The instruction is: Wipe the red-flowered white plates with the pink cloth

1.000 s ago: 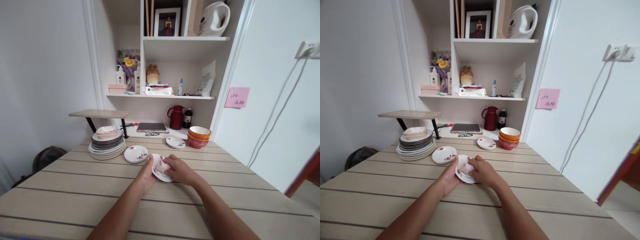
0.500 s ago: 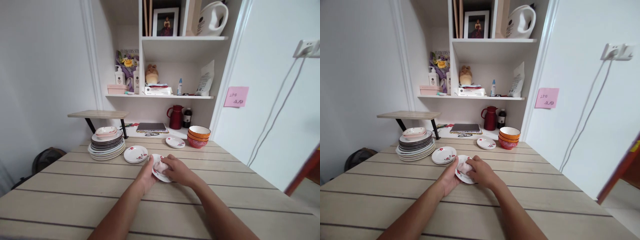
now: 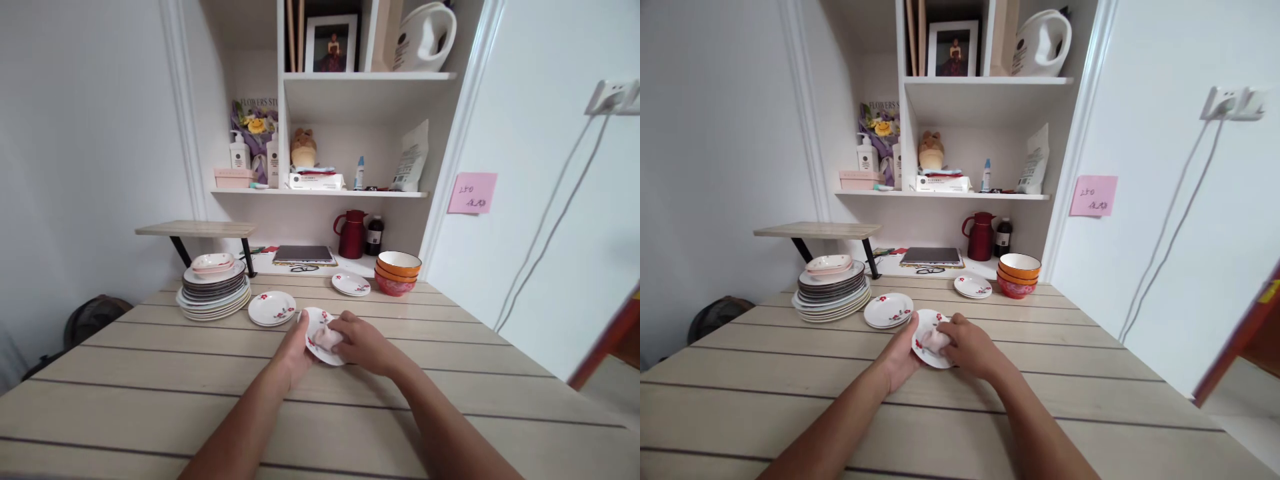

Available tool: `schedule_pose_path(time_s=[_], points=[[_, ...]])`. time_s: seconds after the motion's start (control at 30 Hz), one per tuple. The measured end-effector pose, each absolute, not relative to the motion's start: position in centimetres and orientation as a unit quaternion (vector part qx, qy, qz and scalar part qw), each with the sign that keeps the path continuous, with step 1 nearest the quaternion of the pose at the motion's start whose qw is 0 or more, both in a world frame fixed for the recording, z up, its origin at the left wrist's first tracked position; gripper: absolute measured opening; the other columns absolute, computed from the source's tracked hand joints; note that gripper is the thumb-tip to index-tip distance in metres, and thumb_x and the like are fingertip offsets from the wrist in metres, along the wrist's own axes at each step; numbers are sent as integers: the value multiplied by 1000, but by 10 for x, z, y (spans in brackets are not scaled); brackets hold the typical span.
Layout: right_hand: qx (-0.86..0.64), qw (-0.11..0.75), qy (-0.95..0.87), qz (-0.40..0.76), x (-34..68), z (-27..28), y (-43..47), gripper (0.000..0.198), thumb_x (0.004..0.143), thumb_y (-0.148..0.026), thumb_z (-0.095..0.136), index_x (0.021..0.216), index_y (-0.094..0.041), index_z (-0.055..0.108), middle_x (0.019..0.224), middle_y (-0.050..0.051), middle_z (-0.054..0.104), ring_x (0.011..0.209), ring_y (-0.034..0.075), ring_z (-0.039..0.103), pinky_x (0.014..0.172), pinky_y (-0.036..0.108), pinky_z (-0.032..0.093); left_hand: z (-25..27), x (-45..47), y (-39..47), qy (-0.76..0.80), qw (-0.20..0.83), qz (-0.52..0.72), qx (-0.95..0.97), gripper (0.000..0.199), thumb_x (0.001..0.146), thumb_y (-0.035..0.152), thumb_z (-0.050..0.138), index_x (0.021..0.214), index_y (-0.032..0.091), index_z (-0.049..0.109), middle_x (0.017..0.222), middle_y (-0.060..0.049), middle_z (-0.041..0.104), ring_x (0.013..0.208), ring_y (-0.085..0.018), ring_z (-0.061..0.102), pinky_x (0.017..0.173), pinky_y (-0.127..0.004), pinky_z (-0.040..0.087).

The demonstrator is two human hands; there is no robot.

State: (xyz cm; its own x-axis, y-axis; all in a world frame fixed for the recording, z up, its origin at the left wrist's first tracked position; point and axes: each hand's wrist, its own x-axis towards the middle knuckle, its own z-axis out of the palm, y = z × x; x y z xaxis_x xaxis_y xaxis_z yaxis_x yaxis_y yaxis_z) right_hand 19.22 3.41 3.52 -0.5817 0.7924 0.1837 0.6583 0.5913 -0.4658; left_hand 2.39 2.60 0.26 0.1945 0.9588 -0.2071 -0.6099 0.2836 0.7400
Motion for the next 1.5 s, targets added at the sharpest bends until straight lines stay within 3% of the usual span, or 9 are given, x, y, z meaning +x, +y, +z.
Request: schedule_pose_path(time_s=[0.2, 0.5, 0.7, 0.87, 1.03, 1.27, 1.5], points=[[-409, 247, -863, 164, 171, 29, 33, 24, 82, -16, 52, 101, -25, 63, 103, 3, 51, 85, 16, 55, 76, 26, 39, 3, 24, 28, 327, 729, 543, 257, 48, 94, 49, 45, 120, 12, 62, 106, -15, 73, 93, -24, 69, 81, -35, 54], [-469, 164, -860, 116, 196, 30, 35, 25, 80, -18, 54, 102, -25, 63, 101, 3, 53, 82, 16, 56, 72, 26, 36, 3, 25, 25, 344, 718, 545, 265, 47, 92, 50, 49, 120, 15, 62, 112, -14, 71, 97, -23, 68, 82, -34, 53], [-420, 219, -872, 126, 171, 28, 27, 21, 88, -23, 47, 104, -24, 60, 106, 4, 53, 85, 16, 56, 73, 26, 37, 0, 23, 30, 326, 734, 537, 256, 50, 92, 53, 47, 119, 14, 63, 104, -14, 73, 90, -23, 70, 79, -34, 54], [-490, 220, -833, 128, 173, 24, 44, 28, 91, -33, 47, 116, -24, 57, 103, 6, 56, 89, 20, 57, 72, 28, 36, 3, 23, 26, 335, 709, 561, 264, 43, 90, 46, 56, 121, 17, 61, 109, -13, 73, 92, -22, 70, 81, -33, 54], [-497, 289, -801, 168, 186, 24, 41, 48, 87, -29, 53, 133, -26, 43, 117, 7, 58, 98, 21, 57, 75, 28, 37, 9, 20, 15, 309, 714, 548, 309, 43, 87, 39, 62, 124, 17, 61, 112, -13, 72, 100, -23, 69, 89, -34, 52], [-403, 286, -858, 141, 176, 27, 24, 20, 85, -27, 57, 105, -26, 61, 102, 2, 56, 85, 16, 55, 75, 26, 38, 5, 16, 20, 264, 750, 526, 301, 53, 87, 48, 59, 128, 14, 57, 110, -14, 72, 100, -25, 68, 93, -37, 51], [-524, 316, -787, 83, 174, 31, 32, 29, 92, -37, 51, 118, -33, 62, 110, 3, 56, 83, 15, 57, 67, 26, 36, 5, 13, 21, 249, 755, 510, 329, 62, 87, 58, 52, 134, 17, 54, 121, -15, 68, 115, -25, 62, 103, -40, 44]])
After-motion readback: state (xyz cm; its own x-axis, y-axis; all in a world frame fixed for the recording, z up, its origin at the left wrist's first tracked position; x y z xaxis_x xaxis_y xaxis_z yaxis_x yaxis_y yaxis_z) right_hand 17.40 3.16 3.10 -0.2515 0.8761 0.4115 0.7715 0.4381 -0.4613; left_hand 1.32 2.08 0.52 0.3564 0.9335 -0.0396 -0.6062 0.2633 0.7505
